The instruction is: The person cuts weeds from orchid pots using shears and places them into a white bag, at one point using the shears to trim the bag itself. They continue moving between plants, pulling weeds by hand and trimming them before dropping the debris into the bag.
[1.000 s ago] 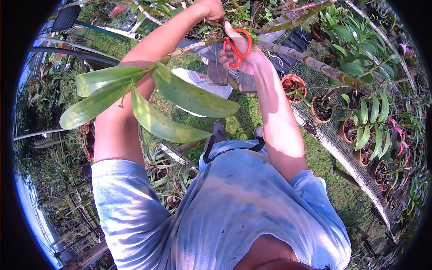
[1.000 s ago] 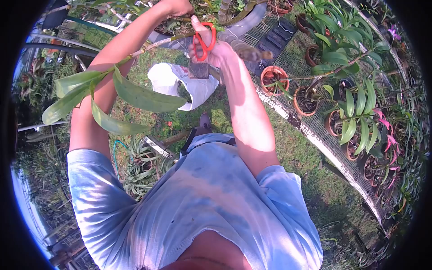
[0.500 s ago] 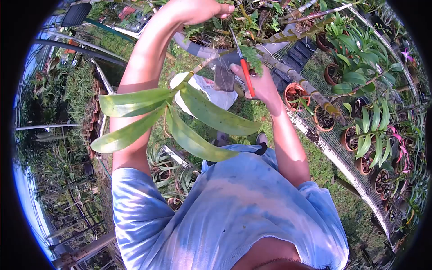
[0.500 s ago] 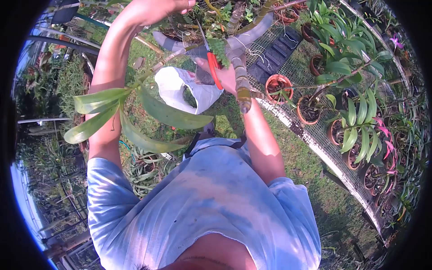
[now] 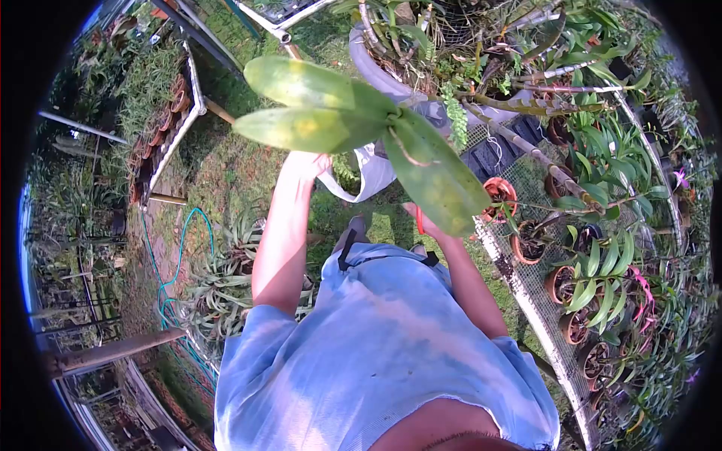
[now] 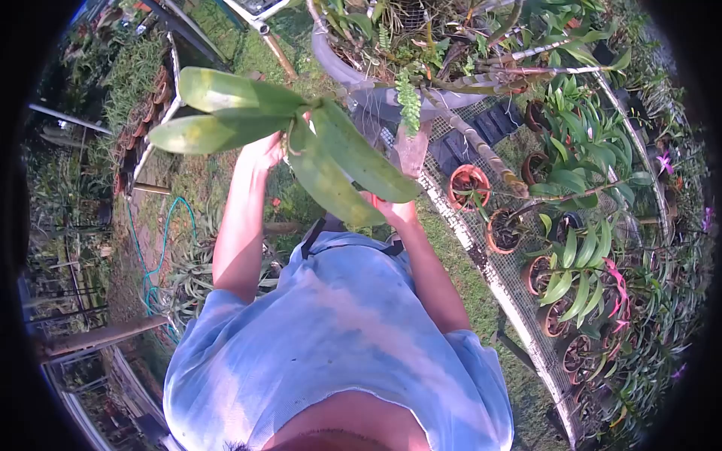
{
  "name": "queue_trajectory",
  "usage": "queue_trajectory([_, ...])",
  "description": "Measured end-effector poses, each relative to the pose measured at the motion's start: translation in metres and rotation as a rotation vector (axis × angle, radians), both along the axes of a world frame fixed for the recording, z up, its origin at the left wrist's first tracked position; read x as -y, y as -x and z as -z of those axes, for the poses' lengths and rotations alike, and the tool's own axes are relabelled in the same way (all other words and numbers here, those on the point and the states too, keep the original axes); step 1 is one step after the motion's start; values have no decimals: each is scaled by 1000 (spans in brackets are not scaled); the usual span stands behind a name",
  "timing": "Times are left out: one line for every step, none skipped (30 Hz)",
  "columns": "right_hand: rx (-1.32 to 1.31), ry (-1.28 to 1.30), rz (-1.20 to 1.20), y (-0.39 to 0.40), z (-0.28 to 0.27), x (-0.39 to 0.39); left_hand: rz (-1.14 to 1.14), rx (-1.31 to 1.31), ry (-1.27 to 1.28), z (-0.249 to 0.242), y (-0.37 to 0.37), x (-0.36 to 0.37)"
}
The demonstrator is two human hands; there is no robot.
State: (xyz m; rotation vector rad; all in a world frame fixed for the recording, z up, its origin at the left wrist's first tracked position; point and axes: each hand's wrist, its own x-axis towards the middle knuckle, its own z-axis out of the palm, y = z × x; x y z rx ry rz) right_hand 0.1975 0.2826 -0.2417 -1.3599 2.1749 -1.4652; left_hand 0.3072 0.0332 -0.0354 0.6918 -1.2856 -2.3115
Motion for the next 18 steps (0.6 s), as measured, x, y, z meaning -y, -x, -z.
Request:
queue_trajectory([-35,35,-16,-3,-9,2,-16,65,-20,2,-8,-9])
queue_trajectory([-70,69,-33,-5,-16,5,2,12,-139,34,-17,5])
queue_trajectory([-124,49,-96,-8,-25,7,22,-46,-258,67,-23,22])
queue_trajectory([17,-24,-153,-14,-36,11,16,-93,-444,71,-32,25])
queue_trajectory([159,-101,-198,-20,-46,16,-169,12,-348,79,-41,22])
queue_trajectory([132,-6,-305,-21,-53,25,-219,-52,-490,123,-50,47])
queue_trajectory([90,-188,-344,-18,-54,33,-267,-117,-627,186,-58,82])
queue_trajectory([114,-291,-334,-20,-48,41,-401,-85,-694,229,-64,101])
queue_trajectory([134,-391,-320,-22,-42,50,-423,-34,-631,243,-82,107])
queue_trajectory([130,-354,-344,-25,-42,60,-492,-4,-667,260,-88,109])
queue_trajectory([128,-314,-367,-28,-42,72,-559,27,-700,277,-90,112])
queue_trajectory([128,-274,-386,-32,-43,84,-647,66,-707,290,-86,116])
queue_trajectory([142,-291,-394,-35,-40,94,-620,24,-720,310,-86,122])
queue_trajectory([155,-307,-396,-37,-36,104,-582,69,-657,329,-82,128])
queue_trajectory([171,-322,-392,-40,-32,113,-538,118,-593,333,-73,128])
queue_trajectory([167,-340,-375,-43,-33,123,-557,198,-480,343,-64,130])
queue_trajectory([162,-357,-356,-43,-34,132,-495,201,-486,353,-59,133])
queue_trajectory([152,-372,-338,-44,-34,141,-434,198,-489,358,-53,136])
